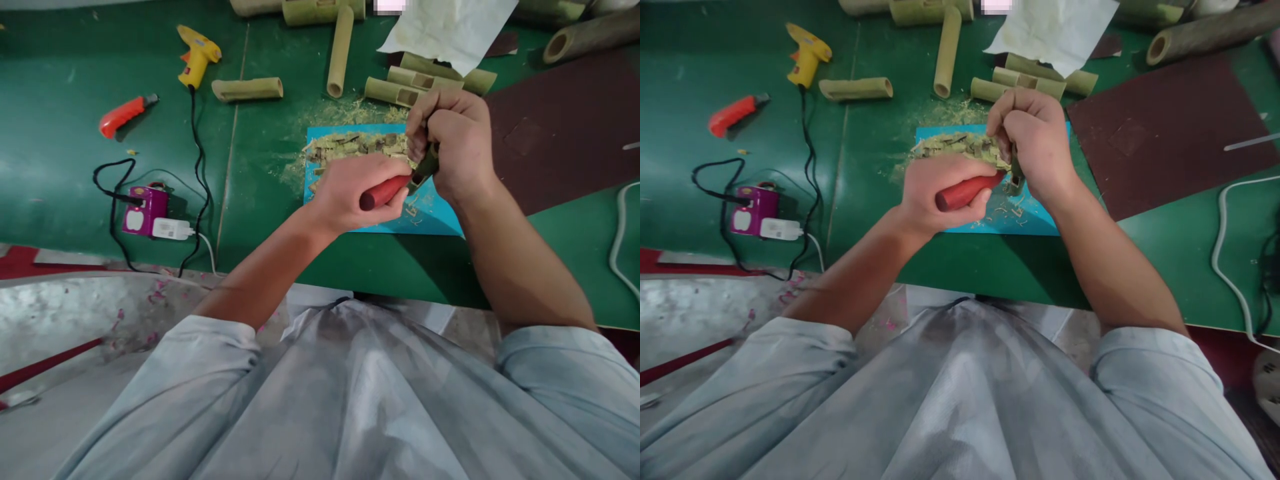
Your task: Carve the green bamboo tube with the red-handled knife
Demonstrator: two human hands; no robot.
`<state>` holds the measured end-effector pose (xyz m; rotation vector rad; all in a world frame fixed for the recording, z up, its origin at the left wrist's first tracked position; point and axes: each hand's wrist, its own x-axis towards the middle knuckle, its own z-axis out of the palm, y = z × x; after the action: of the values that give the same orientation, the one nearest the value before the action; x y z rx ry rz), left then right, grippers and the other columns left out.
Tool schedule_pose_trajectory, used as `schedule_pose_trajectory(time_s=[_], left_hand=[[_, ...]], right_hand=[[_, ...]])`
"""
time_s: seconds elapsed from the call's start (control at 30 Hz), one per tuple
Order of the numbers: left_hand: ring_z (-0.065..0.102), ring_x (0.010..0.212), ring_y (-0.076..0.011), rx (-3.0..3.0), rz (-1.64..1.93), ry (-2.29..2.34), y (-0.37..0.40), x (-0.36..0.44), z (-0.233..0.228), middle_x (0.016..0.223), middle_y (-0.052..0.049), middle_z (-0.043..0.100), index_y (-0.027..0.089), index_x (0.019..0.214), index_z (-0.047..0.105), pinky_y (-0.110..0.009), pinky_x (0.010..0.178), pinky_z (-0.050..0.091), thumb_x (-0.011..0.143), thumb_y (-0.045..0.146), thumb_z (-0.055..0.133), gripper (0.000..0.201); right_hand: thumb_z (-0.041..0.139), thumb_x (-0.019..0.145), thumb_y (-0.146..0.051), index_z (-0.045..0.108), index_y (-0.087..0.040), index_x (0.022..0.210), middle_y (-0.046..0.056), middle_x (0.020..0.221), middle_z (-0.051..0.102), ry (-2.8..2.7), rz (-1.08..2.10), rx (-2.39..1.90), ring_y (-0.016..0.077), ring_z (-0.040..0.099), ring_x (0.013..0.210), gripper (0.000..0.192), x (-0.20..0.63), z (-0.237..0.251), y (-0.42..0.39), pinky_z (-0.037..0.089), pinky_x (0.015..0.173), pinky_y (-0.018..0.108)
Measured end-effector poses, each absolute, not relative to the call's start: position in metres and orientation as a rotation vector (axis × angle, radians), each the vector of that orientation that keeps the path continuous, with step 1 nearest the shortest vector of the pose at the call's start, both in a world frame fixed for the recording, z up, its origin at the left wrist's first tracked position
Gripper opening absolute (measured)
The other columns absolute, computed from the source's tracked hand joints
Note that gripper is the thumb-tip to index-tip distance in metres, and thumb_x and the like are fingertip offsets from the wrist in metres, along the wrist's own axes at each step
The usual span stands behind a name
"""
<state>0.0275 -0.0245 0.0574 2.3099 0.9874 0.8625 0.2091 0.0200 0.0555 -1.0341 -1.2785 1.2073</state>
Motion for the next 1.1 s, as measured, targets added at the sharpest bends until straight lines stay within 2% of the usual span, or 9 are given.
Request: schedule_pose_trajectory(time_s=[0.13,0.23,0.37,0.47,0.63,0.73,0.87,0.97,1.1], left_hand=[[0.077,0.092,-0.0223,2.202,0.909,1.015,-0.020,0.034,0.040,0.099,-0.003,0.080,0.024,0.102,0.076,-0.038,0.089,0.060,0.087,0.027,0.073,0.016],[0.078,0.096,-0.0224,2.089,0.950,1.052,-0.019,0.029,0.030,0.104,-0.004,0.081,0.024,0.105,0.077,-0.039,0.096,0.061,0.086,0.030,0.076,0.020],[0.079,0.102,-0.0232,2.170,0.951,0.991,-0.020,0.017,0.033,0.111,-0.005,0.083,0.023,0.111,0.079,-0.038,0.098,0.062,0.091,0.037,0.073,0.026],[0.078,0.096,-0.0211,2.303,0.945,0.888,-0.019,0.011,0.043,0.109,-0.005,0.083,0.022,0.116,0.078,-0.036,0.092,0.062,0.095,0.040,0.069,0.029],[0.072,0.083,-0.0177,2.507,1.060,0.703,-0.013,0.010,0.059,0.094,-0.004,0.077,0.024,0.116,0.077,-0.033,0.079,0.059,0.096,0.033,0.068,0.024],[0.068,0.080,-0.0162,2.578,1.062,0.655,-0.008,0.008,0.064,0.090,-0.004,0.073,0.022,0.114,0.077,-0.030,0.074,0.057,0.094,0.030,0.068,0.023],[0.069,0.080,-0.0181,2.637,0.974,0.678,-0.005,0.004,0.066,0.093,-0.005,0.072,0.026,0.116,0.077,-0.032,0.073,0.058,0.096,0.037,0.064,0.026],[0.070,0.082,-0.0202,2.585,0.906,0.710,-0.005,0.002,0.068,0.095,-0.006,0.074,0.026,0.116,0.077,-0.035,0.076,0.059,0.097,0.045,0.068,0.028],[0.073,0.085,-0.0229,2.542,0.816,0.787,-0.006,0.001,0.072,0.097,-0.007,0.076,0.028,0.115,0.078,-0.039,0.080,0.061,0.097,0.057,0.070,0.035]], right_hand=[[0.077,0.078,-0.060,0.060,-0.032,0.059,-0.001,0.050,0.039,-1.293,1.178,-1.080,0.0176,0.032,0.050,0.037,0.208,0.056,0.019,0.034,0.048,0.040],[0.076,0.077,-0.046,0.063,-0.032,0.059,-0.001,0.050,0.039,-1.265,1.192,-1.016,0.0172,0.031,0.048,0.026,0.208,0.054,0.020,0.028,0.048,0.039],[0.070,0.067,-0.030,0.066,-0.033,0.057,-0.001,0.047,0.040,-1.241,1.250,-0.973,0.0167,0.030,0.046,0.011,0.209,0.054,0.021,0.026,0.049,0.038],[0.070,0.063,-0.029,0.066,-0.032,0.055,-0.001,0.047,0.040,-1.228,1.273,-1.003,0.0159,0.032,0.045,0.010,0.210,0.056,0.022,0.028,0.047,0.036],[0.075,0.075,-0.036,0.064,-0.030,0.055,-0.001,0.047,0.043,-1.237,1.245,-1.037,0.0155,0.037,0.044,0.023,0.210,0.057,0.022,0.031,0.044,0.034],[0.074,0.076,-0.032,0.065,-0.031,0.055,-0.001,0.046,0.045,-1.246,1.232,-1.040,0.0159,0.039,0.043,0.023,0.210,0.058,0.022,0.030,0.043,0.034],[0.070,0.071,-0.026,0.066,-0.031,0.054,-0.001,0.045,0.045,-1.251,1.208,-1.033,0.0162,0.040,0.041,0.019,0.211,0.057,0.022,0.028,0.042,0.034],[0.065,0.067,-0.020,0.066,-0.031,0.053,-0.001,0.044,0.045,-1.233,1.200,-1.060,0.0156,0.039,0.040,0.019,0.211,0.056,0.022,0.027,0.041,0.035],[0.062,0.074,-0.017,0.066,-0.030,0.053,-0.001,0.046,0.048,-1.246,1.128,-1.076,0.0147,0.040,0.040,0.025,0.209,0.056,0.019,0.028,0.042,0.034]])
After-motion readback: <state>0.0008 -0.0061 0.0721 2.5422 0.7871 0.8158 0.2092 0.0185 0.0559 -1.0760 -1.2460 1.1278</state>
